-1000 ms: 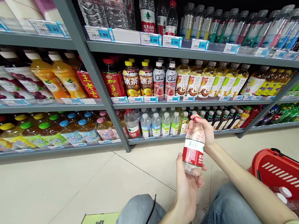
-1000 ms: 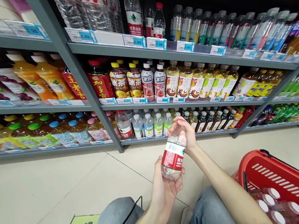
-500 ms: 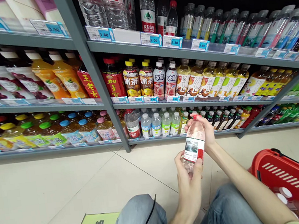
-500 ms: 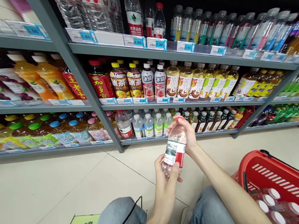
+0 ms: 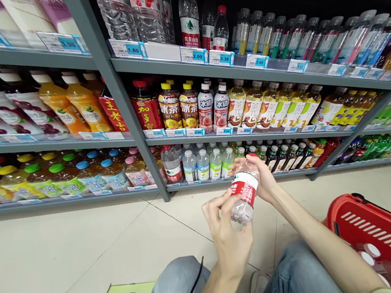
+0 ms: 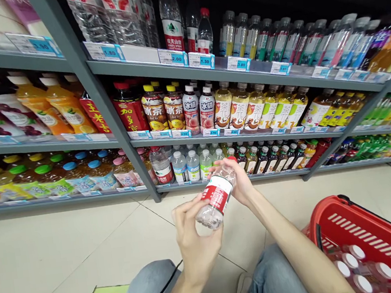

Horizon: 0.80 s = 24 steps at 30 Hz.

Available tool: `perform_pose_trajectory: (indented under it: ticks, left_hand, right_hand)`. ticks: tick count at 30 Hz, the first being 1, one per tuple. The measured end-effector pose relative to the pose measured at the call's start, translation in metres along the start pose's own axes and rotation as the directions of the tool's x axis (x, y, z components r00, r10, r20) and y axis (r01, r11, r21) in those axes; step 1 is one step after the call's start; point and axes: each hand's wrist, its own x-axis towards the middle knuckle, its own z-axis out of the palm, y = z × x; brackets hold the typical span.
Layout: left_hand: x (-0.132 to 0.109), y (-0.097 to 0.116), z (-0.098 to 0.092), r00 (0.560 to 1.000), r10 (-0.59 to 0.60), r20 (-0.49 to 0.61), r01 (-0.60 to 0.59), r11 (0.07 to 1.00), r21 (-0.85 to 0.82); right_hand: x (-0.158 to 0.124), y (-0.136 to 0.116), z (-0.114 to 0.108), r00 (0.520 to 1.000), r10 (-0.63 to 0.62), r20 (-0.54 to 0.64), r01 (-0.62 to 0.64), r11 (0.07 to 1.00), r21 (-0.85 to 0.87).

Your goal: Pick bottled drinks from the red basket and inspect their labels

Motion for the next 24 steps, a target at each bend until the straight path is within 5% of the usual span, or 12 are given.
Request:
perform_pose_trajectory:
  ticks: [2, 4, 7, 9, 12, 14, 16, 24]
  left_hand:
    - [-0.002, -0.005, -0.004, 0.986, 0.157, 0.055, -0.158, 0.987, 0.015]
    - [-0.004, -0.007, -0.007, 0.934, 0.258, 0.245, -0.252, 0.966, -0.058]
    - [-0.004, -0.006, -0.008, 0.764, 0.308, 0.567, -0.208, 0.949, -0.236]
    - [-0.004, -0.004, -0.006, 0.671, 0.339, 0.659, -0.166, 0.935, -0.313]
    - [-0.005, -0.006, 0.001, 0.595, 0.526, 0.607, -0.405, 0.849, -0.339]
    - [-0.007, -0.01, 0.006, 0.522, 0.684, 0.509, -0.679, 0.695, -0.237]
    - [-0.007, -0.012, 0.008, 0.458, 0.763, 0.456, -0.825, 0.556, -0.1]
    - [0.0, -0.007, 0.002, 0.485, 0.759, 0.434, -0.844, 0.537, 0.005]
  right_hand:
    - [0.001, 0.003, 0.002, 0.997, 0.076, 0.019, -0.076, 0.997, 0.023]
    - [0.002, 0.005, 0.004, 0.986, 0.154, 0.06, -0.158, 0.985, 0.072]
    - [0.002, 0.005, 0.005, 0.964, 0.204, 0.167, -0.226, 0.966, 0.123]
    - [0.001, 0.004, 0.004, 0.954, 0.17, 0.248, -0.206, 0.97, 0.13]
    - [-0.001, 0.003, -0.001, 0.939, 0.106, 0.328, -0.157, 0.978, 0.134]
    - [-0.002, 0.003, -0.003, 0.94, 0.09, 0.328, -0.14, 0.981, 0.131]
    - [-0.002, 0.003, -0.004, 0.95, 0.079, 0.301, -0.123, 0.984, 0.129]
    - [0.0, 0.003, 0.0, 0.973, 0.045, 0.227, -0.075, 0.989, 0.126]
